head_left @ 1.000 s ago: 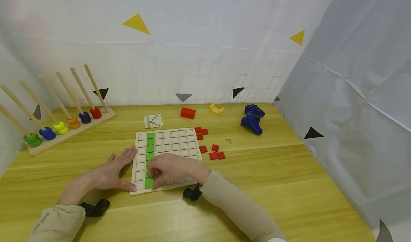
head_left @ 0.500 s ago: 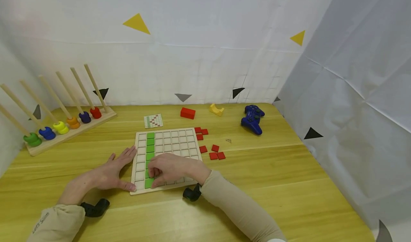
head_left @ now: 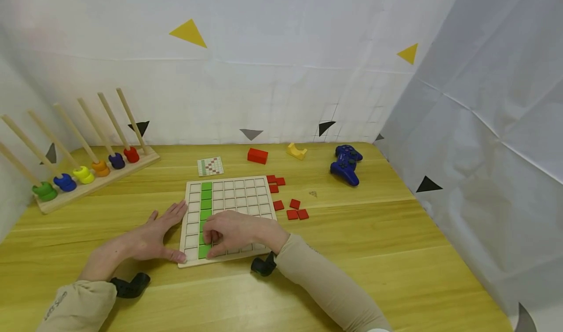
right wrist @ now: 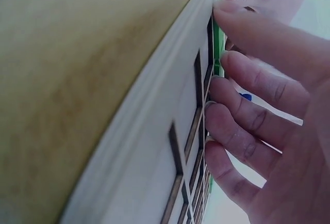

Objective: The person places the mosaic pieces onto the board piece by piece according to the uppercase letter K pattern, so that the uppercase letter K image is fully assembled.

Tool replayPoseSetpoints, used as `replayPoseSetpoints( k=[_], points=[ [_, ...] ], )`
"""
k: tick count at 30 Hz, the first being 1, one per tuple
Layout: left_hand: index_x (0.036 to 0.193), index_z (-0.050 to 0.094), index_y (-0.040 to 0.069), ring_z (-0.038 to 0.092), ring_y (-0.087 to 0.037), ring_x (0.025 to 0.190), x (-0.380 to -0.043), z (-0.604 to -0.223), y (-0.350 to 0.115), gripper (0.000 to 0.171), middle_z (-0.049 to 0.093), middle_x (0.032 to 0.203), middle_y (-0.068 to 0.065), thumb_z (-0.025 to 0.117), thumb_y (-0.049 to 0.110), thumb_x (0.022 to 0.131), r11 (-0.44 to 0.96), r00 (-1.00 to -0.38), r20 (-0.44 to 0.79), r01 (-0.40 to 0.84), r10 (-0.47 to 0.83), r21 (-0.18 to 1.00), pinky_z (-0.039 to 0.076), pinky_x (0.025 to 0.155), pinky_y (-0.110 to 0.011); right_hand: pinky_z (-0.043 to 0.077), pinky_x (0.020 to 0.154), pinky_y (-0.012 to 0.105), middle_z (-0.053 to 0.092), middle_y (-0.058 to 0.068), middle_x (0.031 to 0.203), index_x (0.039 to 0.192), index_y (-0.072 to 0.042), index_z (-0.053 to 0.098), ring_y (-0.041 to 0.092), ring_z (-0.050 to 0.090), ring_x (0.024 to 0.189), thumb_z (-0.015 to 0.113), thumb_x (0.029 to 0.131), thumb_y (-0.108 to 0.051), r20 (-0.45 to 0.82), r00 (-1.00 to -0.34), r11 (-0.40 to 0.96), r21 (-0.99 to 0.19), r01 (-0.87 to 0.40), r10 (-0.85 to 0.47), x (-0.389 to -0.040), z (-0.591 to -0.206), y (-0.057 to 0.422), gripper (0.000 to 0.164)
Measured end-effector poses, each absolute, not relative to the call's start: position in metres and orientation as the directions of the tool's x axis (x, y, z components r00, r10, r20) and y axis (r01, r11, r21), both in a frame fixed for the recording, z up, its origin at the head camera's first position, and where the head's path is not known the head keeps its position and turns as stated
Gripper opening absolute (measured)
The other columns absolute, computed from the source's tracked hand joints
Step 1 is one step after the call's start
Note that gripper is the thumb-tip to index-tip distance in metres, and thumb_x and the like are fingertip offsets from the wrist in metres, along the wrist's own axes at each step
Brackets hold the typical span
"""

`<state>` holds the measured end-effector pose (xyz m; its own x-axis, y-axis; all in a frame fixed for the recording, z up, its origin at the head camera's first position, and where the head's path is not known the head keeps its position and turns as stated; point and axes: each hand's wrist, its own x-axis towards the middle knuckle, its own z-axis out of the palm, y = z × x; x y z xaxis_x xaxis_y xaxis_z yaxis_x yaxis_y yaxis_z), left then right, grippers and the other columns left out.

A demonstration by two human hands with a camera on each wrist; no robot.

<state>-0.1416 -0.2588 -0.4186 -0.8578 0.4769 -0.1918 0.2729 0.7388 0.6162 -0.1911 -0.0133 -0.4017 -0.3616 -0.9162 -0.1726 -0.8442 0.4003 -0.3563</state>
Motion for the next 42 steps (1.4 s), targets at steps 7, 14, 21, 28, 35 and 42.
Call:
replayPoseSetpoints(
  k=[7, 14, 21, 28, 35, 42],
  points=[
    [0.158, 0.013, -0.004, -0.003, -0.05, 0.151, -0.141, -0.417, -0.26, 0.123, 0.001, 0.166, -0.026, 0.082, 0.053, 0.074, 0.742, -0.854, -0.207, 0.266, 0.478, 0.615, -0.007, 0.113, -0.073, 0.042, 0.073, 0.009, 0.059, -0.012, 0.093, 0.1, -0.02, 0.067, 0.001, 0.053, 0.084, 0.076, 0.088, -0.043, -0.145, -0.36, 0.388, -0.386, -0.837, -0.922, -0.195, -0.393, -0.011, 0.027],
    [0.158, 0.011, -0.003, -0.003, -0.048, 0.151, -0.142, -0.418, -0.259, 0.125, 0.002, 0.166, -0.025, 0.082, 0.054, 0.073, 0.745, -0.85, -0.211, 0.271, 0.482, 0.61, -0.007, 0.114, -0.072, 0.051, 0.083, 0.021, 0.062, -0.006, 0.098, 0.102, -0.015, 0.069, 0.011, 0.059, 0.092, 0.075, 0.09, -0.037, 0.005, -0.498, 0.437, -0.473, -0.765, -0.867, -0.218, -0.372, 0.021, 0.025],
    [0.158, 0.012, -0.004, -0.002, -0.048, 0.151, -0.142, -0.418, -0.258, 0.125, 0.002, 0.166, -0.025, 0.083, 0.053, 0.073, 0.743, -0.853, -0.209, 0.267, 0.479, 0.613, -0.007, 0.114, -0.072, 0.054, 0.092, 0.041, 0.067, 0.004, 0.106, 0.11, -0.007, 0.068, 0.018, 0.06, 0.098, 0.075, 0.092, -0.027, 0.09, -0.652, 0.508, -0.549, -0.664, -0.753, -0.252, -0.371, 0.063, 0.029],
    [0.158, 0.013, -0.005, -0.002, -0.048, 0.151, -0.141, -0.417, -0.258, 0.125, 0.002, 0.166, -0.025, 0.083, 0.054, 0.073, 0.75, -0.857, -0.212, 0.262, 0.471, 0.607, -0.007, 0.114, -0.072, 0.052, 0.089, 0.04, 0.066, 0.017, 0.115, 0.119, 0.001, 0.066, 0.026, 0.059, 0.099, 0.072, 0.094, -0.021, 0.074, -0.757, 0.593, -0.575, -0.564, -0.649, -0.278, -0.379, 0.099, 0.034],
    [0.158, 0.013, -0.004, -0.002, -0.048, 0.151, -0.141, -0.416, -0.257, 0.124, 0.002, 0.166, -0.025, 0.083, 0.053, 0.073, 0.75, -0.857, -0.214, 0.257, 0.468, 0.61, -0.007, 0.115, -0.071, 0.052, 0.095, 0.043, 0.065, 0.017, 0.122, 0.122, 0.001, 0.065, 0.03, 0.06, 0.108, 0.068, 0.096, -0.018, 0.028, -0.846, 0.706, -0.537, -0.462, -0.533, -0.294, -0.392, 0.125, 0.033],
    [0.158, 0.013, -0.004, -0.002, -0.048, 0.151, -0.141, -0.415, -0.257, 0.124, 0.002, 0.166, -0.025, 0.083, 0.053, 0.073, 0.751, -0.857, -0.217, 0.255, 0.467, 0.609, -0.007, 0.115, -0.071, 0.048, 0.101, 0.044, 0.059, 0.016, 0.123, 0.129, -0.001, 0.062, 0.031, 0.056, 0.113, 0.067, 0.097, -0.019, -0.066, -0.875, 0.8, -0.442, -0.406, -0.48, -0.299, -0.402, 0.133, 0.038]
  ],
)
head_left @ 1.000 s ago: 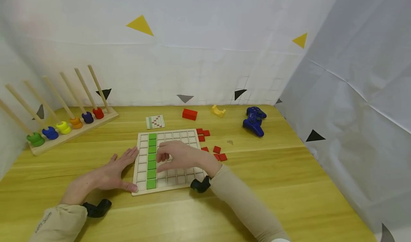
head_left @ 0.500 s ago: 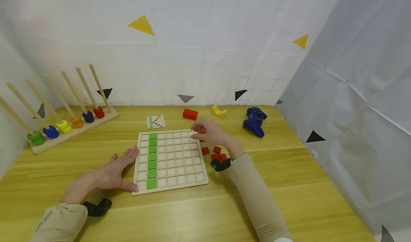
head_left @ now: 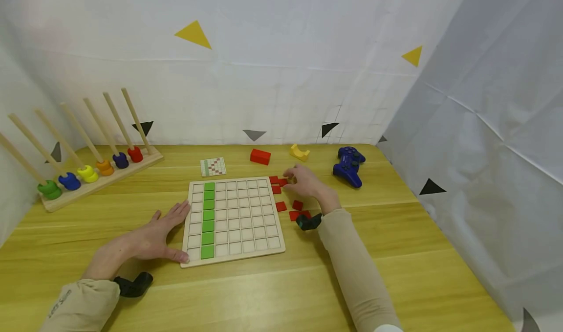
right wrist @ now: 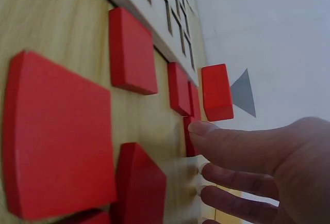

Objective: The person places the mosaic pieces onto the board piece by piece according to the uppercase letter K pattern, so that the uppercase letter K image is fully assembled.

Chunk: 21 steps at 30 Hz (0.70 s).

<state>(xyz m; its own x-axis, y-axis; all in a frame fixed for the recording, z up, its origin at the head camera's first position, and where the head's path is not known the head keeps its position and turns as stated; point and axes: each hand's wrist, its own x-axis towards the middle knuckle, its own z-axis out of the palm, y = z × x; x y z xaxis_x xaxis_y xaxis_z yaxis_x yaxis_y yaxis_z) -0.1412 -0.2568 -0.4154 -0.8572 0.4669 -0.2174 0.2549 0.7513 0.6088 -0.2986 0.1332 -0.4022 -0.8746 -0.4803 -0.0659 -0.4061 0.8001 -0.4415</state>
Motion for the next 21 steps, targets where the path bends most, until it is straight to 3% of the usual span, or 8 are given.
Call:
replayPoseSetpoints(
  k=[12, 21],
  points=[
    [0.158, 0.011, -0.004, -0.003, -0.048, 0.151, -0.1418, -0.4168, -0.258, 0.125, 0.001, 0.166, -0.025, 0.083, 0.053, 0.073, 0.747, -0.852, -0.218, 0.26, 0.475, 0.612, -0.008, 0.114, -0.071, 0.048, 0.092, 0.041, 0.056, 0.012, 0.117, 0.124, -0.004, 0.066, 0.027, 0.053, 0.103, 0.068, 0.095, -0.018, -0.066, -0.891, 0.817, -0.434, -0.38, -0.449, -0.2994, -0.4074, 0.1356, 0.032],
    [0.158, 0.013, -0.004, -0.001, -0.048, 0.151, -0.1417, -0.4177, -0.2582, 0.124, 0.003, 0.166, -0.026, 0.083, 0.054, 0.073, 0.748, -0.859, -0.202, 0.266, 0.47, 0.609, -0.006, 0.114, -0.072, 0.049, 0.091, 0.04, 0.059, 0.01, 0.106, 0.112, -0.003, 0.068, 0.026, 0.055, 0.097, 0.072, 0.093, -0.019, -0.062, -0.902, 0.83, -0.421, -0.365, -0.428, -0.3002, -0.408, 0.135, 0.024]
  ],
)
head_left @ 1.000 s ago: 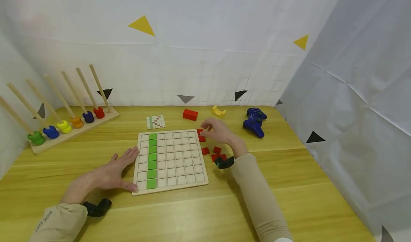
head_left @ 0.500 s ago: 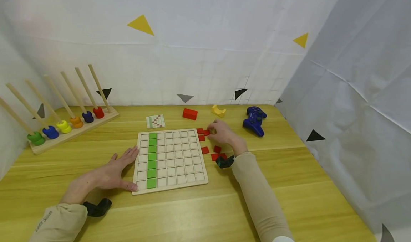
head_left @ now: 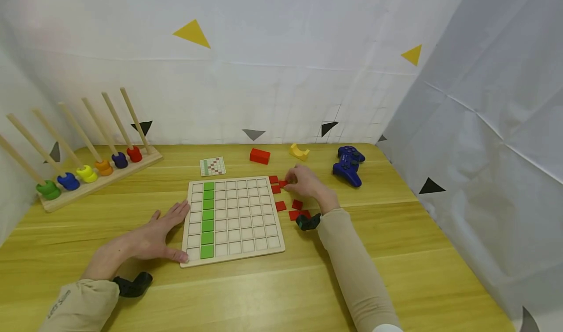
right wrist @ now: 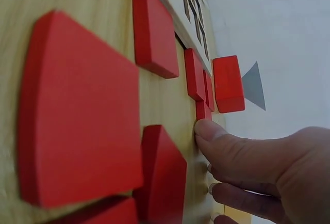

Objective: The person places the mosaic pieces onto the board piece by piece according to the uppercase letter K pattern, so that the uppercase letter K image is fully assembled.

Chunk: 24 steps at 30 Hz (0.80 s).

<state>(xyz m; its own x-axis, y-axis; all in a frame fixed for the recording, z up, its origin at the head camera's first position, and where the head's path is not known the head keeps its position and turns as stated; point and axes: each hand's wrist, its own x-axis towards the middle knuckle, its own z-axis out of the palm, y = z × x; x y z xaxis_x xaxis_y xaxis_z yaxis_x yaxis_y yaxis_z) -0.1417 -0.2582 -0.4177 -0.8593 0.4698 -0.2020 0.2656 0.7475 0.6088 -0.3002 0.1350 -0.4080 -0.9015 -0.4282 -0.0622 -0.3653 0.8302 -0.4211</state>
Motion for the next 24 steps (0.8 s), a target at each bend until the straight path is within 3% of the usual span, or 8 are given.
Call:
replayPoseSetpoints(
  k=[14, 20, 24],
  points=[
    [0.158, 0.013, -0.005, -0.002, -0.049, 0.151, -0.143, -0.418, -0.259, 0.124, 0.003, 0.166, -0.026, 0.083, 0.053, 0.073, 0.746, -0.857, -0.208, 0.263, 0.472, 0.612, -0.007, 0.114, -0.072, 0.051, 0.091, 0.041, 0.062, 0.011, 0.105, 0.106, -0.003, 0.066, 0.026, 0.059, 0.097, 0.071, 0.094, -0.021, -0.04, -0.888, 0.815, -0.418, -0.401, -0.458, -0.306, -0.413, 0.139, 0.022],
    [0.158, 0.012, -0.004, -0.002, -0.048, 0.151, -0.141, -0.418, -0.259, 0.125, 0.002, 0.166, -0.025, 0.083, 0.054, 0.073, 0.749, -0.854, -0.216, 0.261, 0.473, 0.609, -0.007, 0.114, -0.072, 0.052, 0.091, 0.042, 0.065, 0.014, 0.106, 0.11, 0.001, 0.063, 0.028, 0.06, 0.098, 0.066, 0.097, -0.015, 0.04, -0.872, 0.742, -0.508, -0.438, -0.488, -0.296, -0.388, 0.141, 0.021],
    [0.158, 0.012, -0.004, -0.001, -0.047, 0.151, -0.142, -0.418, -0.258, 0.126, 0.003, 0.166, -0.025, 0.083, 0.055, 0.072, 0.753, -0.854, -0.214, 0.268, 0.474, 0.601, -0.006, 0.114, -0.072, 0.053, 0.091, 0.039, 0.065, 0.01, 0.107, 0.112, -0.003, 0.063, 0.025, 0.061, 0.099, 0.064, 0.099, -0.021, 0.072, -0.847, 0.732, -0.469, -0.494, -0.526, -0.293, -0.371, 0.129, 0.023]
  ],
)
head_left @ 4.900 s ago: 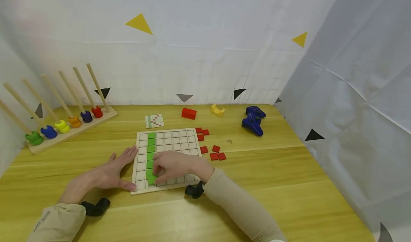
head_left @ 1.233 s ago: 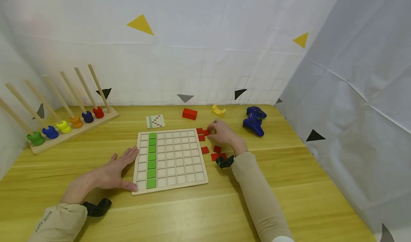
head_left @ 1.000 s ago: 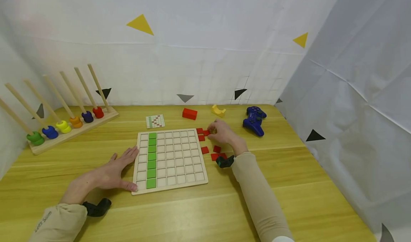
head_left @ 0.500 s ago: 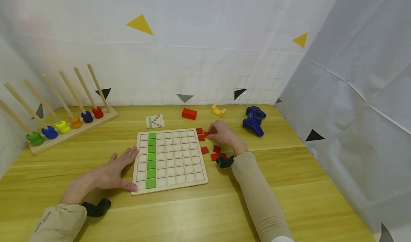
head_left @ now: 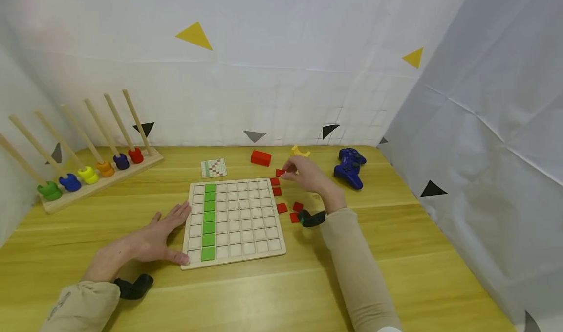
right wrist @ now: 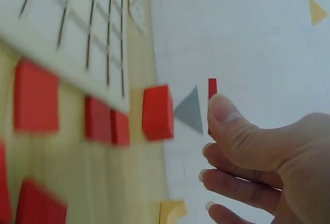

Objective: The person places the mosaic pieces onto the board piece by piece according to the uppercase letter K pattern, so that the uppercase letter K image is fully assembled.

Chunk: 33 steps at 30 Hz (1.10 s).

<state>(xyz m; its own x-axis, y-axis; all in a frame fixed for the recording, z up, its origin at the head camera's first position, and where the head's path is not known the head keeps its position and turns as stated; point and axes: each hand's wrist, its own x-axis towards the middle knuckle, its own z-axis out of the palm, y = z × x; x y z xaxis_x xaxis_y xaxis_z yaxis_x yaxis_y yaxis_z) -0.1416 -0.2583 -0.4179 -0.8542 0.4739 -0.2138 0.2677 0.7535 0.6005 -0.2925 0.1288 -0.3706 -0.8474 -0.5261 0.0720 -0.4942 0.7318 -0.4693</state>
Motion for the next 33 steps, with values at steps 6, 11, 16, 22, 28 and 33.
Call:
replayPoseSetpoints(
  k=[6, 11, 16, 22, 28, 33],
  points=[
    [0.158, 0.012, -0.003, -0.001, -0.047, 0.152, -0.142, -0.419, -0.257, 0.126, 0.003, 0.166, -0.025, 0.083, 0.055, 0.072, 0.758, -0.853, -0.215, 0.273, 0.476, 0.593, -0.006, 0.115, -0.072, 0.053, 0.09, 0.036, 0.065, 0.008, 0.107, 0.111, -0.004, 0.063, 0.022, 0.061, 0.099, 0.065, 0.098, -0.023, 0.041, -0.825, 0.703, -0.5, -0.505, -0.564, -0.29, -0.361, 0.1, 0.023],
    [0.158, 0.012, -0.003, -0.001, -0.047, 0.152, -0.142, -0.419, -0.254, 0.126, 0.003, 0.166, -0.024, 0.083, 0.055, 0.072, 0.759, -0.853, -0.222, 0.264, 0.472, 0.595, -0.006, 0.115, -0.071, 0.053, 0.089, 0.032, 0.066, 0.005, 0.106, 0.113, -0.005, 0.064, 0.02, 0.06, 0.097, 0.067, 0.097, -0.023, 0.024, -0.823, 0.687, -0.537, -0.49, -0.568, -0.284, -0.367, 0.082, 0.024],
    [0.158, 0.013, -0.004, -0.001, -0.047, 0.152, -0.142, -0.417, -0.255, 0.126, 0.004, 0.166, -0.025, 0.083, 0.055, 0.072, 0.763, -0.858, -0.219, 0.261, 0.464, 0.591, -0.006, 0.115, -0.072, 0.053, 0.086, 0.03, 0.066, 0.003, 0.102, 0.111, -0.006, 0.064, 0.019, 0.059, 0.093, 0.068, 0.096, -0.022, 0.001, -0.827, 0.715, -0.503, -0.486, -0.562, -0.288, -0.38, 0.069, 0.022],
    [0.158, 0.013, -0.004, 0.0, -0.047, 0.151, -0.141, -0.417, -0.256, 0.126, 0.004, 0.166, -0.025, 0.083, 0.056, 0.072, 0.769, -0.859, -0.228, 0.256, 0.459, 0.585, -0.006, 0.115, -0.071, 0.052, 0.087, 0.031, 0.066, 0.002, 0.102, 0.109, -0.01, 0.065, 0.018, 0.059, 0.093, 0.067, 0.097, -0.022, -0.051, -0.828, 0.738, -0.485, -0.469, -0.559, -0.29, -0.399, 0.061, 0.017],
    [0.158, 0.012, -0.004, -0.001, -0.047, 0.152, -0.141, -0.417, -0.257, 0.126, 0.003, 0.166, -0.025, 0.083, 0.055, 0.072, 0.765, -0.858, -0.228, 0.254, 0.461, 0.592, -0.007, 0.115, -0.072, 0.051, 0.086, 0.034, 0.065, 0.003, 0.101, 0.107, -0.009, 0.065, 0.02, 0.057, 0.092, 0.068, 0.096, -0.02, -0.039, -0.835, 0.745, -0.476, -0.467, -0.548, -0.291, -0.407, 0.059, 0.016],
    [0.158, 0.012, -0.004, -0.001, -0.047, 0.152, -0.141, -0.417, -0.256, 0.126, 0.004, 0.166, -0.025, 0.082, 0.056, 0.072, 0.767, -0.858, -0.226, 0.257, 0.461, 0.588, -0.006, 0.115, -0.072, 0.052, 0.082, 0.032, 0.066, 0.002, 0.097, 0.109, -0.01, 0.067, 0.019, 0.058, 0.088, 0.068, 0.097, -0.023, -0.019, -0.839, 0.761, -0.433, -0.483, -0.544, -0.295, -0.414, 0.057, 0.018]
  ],
)
